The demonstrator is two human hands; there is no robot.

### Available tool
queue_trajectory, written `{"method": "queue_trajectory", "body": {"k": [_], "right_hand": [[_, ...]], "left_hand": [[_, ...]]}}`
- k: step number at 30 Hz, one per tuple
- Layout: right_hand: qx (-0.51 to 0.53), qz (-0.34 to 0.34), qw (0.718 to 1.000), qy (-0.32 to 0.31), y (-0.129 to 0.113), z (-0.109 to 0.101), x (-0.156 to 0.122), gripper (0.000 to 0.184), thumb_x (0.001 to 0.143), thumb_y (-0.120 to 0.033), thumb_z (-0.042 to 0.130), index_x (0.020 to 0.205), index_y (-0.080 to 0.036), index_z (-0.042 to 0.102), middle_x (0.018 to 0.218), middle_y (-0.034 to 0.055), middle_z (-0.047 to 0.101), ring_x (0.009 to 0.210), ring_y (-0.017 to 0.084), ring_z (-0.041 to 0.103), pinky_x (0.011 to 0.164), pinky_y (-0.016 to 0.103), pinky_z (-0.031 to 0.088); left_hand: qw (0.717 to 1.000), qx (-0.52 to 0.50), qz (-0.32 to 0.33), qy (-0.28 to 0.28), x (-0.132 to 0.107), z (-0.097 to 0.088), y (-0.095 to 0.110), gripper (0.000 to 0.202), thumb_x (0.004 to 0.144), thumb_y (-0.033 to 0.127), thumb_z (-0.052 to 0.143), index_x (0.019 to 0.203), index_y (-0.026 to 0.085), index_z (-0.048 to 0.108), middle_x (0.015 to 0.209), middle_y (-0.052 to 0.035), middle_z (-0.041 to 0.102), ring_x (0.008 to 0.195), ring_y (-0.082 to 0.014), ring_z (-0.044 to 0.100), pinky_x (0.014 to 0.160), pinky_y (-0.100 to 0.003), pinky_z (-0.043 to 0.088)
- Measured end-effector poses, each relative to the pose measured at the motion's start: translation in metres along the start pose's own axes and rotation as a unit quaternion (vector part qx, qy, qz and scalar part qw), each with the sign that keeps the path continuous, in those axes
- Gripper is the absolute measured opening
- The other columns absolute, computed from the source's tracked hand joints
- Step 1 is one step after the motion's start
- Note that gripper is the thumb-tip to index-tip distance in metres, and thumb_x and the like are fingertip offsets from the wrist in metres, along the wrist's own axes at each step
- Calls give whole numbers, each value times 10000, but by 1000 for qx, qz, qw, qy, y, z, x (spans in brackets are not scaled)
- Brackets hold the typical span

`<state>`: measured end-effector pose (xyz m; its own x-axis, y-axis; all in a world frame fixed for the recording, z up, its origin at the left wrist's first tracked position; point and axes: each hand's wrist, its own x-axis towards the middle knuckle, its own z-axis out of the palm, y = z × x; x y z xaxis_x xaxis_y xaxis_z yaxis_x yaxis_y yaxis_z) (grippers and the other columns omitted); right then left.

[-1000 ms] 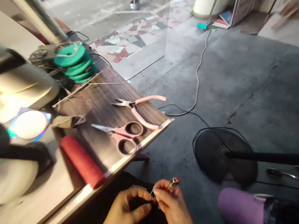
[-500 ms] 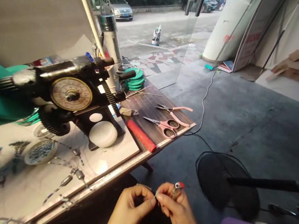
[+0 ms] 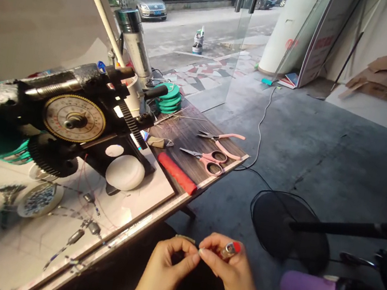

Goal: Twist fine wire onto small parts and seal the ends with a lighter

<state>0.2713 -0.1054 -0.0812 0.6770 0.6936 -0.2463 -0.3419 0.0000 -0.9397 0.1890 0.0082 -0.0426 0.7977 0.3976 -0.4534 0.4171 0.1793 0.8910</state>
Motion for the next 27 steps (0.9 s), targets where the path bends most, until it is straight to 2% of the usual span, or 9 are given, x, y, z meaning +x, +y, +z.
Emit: {"method": "queue_trajectory", "body": {"k": [3, 6, 11, 14, 16, 19, 23, 25, 27], "right_hand": [[-40, -25, 999, -4, -7, -3, 0, 151, 725, -283, 646, 630, -165, 644, 523, -42, 478, 466, 69, 330, 439, 216, 248], [-41, -22, 999, -1, -9, -5, -1, 170, 731, -283, 639, 616, -158, 630, 506, -48, 444, 466, 71, 326, 441, 220, 240], [67, 41, 997, 14, -4, -6, 0, 169, 731, -296, 655, 644, -157, 613, 469, -67, 394, 445, 62, 307, 439, 217, 213], [136, 73, 988, 17, -4, -4, 2, 188, 709, -300, 680, 634, -150, 597, 464, -66, 415, 437, 55, 312, 450, 215, 225], [158, 84, 984, 19, -5, -3, 2, 197, 698, -305, 693, 630, -147, 596, 462, -64, 425, 437, 53, 316, 454, 212, 230], [164, 85, 983, 20, -5, 0, 1, 194, 693, -305, 704, 634, -149, 605, 479, -58, 438, 446, 54, 331, 451, 206, 236], [163, 72, 984, 14, -3, 0, 1, 201, 678, -337, 716, 681, -160, 619, 511, -53, 450, 479, 70, 362, 474, 203, 282], [154, 59, 986, 16, -3, -3, 2, 275, 707, -433, 668, 738, -164, 622, 525, -48, 444, 507, 87, 376, 504, 213, 313], [131, 61, 989, 7, -3, -7, 3, 405, 756, -558, 548, 718, -158, 601, 529, -40, 422, 513, 100, 370, 502, 225, 318]], "left_hand": [[1000, -4, -5, -8, 0, 3, 0, 257, 700, 391, 622, 649, 140, 628, 710, -51, 631, 704, -185, 527, 706, -288, 397], [1000, -8, -7, -16, 0, 4, 2, 257, 703, 390, 621, 634, 143, 620, 693, -43, 623, 698, -180, 522, 705, -285, 394], [1000, -11, -1, -22, 1, 4, 2, 206, 672, 336, 660, 596, 149, 620, 650, -24, 613, 669, -161, 504, 678, -260, 385], [999, -18, -3, -30, 2, 3, 2, 148, 635, 291, 691, 655, 147, 660, 687, -34, 633, 696, -171, 521, 696, -267, 392], [999, -20, -2, -34, 2, 3, 2, 157, 652, 296, 679, 693, 145, 675, 712, -45, 650, 728, -187, 542, 724, -283, 398], [999, -21, 6, -35, 2, 4, 3, 207, 717, 336, 626, 652, 143, 662, 700, -51, 658, 724, -190, 560, 740, -294, 404], [1000, -18, 19, -6, 3, 3, 3, 226, 728, 349, 617, 622, 150, 636, 694, -45, 654, 702, -184, 562, 723, -289, 415], [999, 13, 29, 30, 3, 1, 4, 214, 703, 349, 638, 617, 153, 631, 692, -39, 644, 703, -185, 560, 715, -282, 413], [996, 53, 35, 60, 2, -1, 6, 208, 683, 347, 652, 610, 154, 629, 692, -38, 636, 702, -188, 558, 703, -276, 409]]}}
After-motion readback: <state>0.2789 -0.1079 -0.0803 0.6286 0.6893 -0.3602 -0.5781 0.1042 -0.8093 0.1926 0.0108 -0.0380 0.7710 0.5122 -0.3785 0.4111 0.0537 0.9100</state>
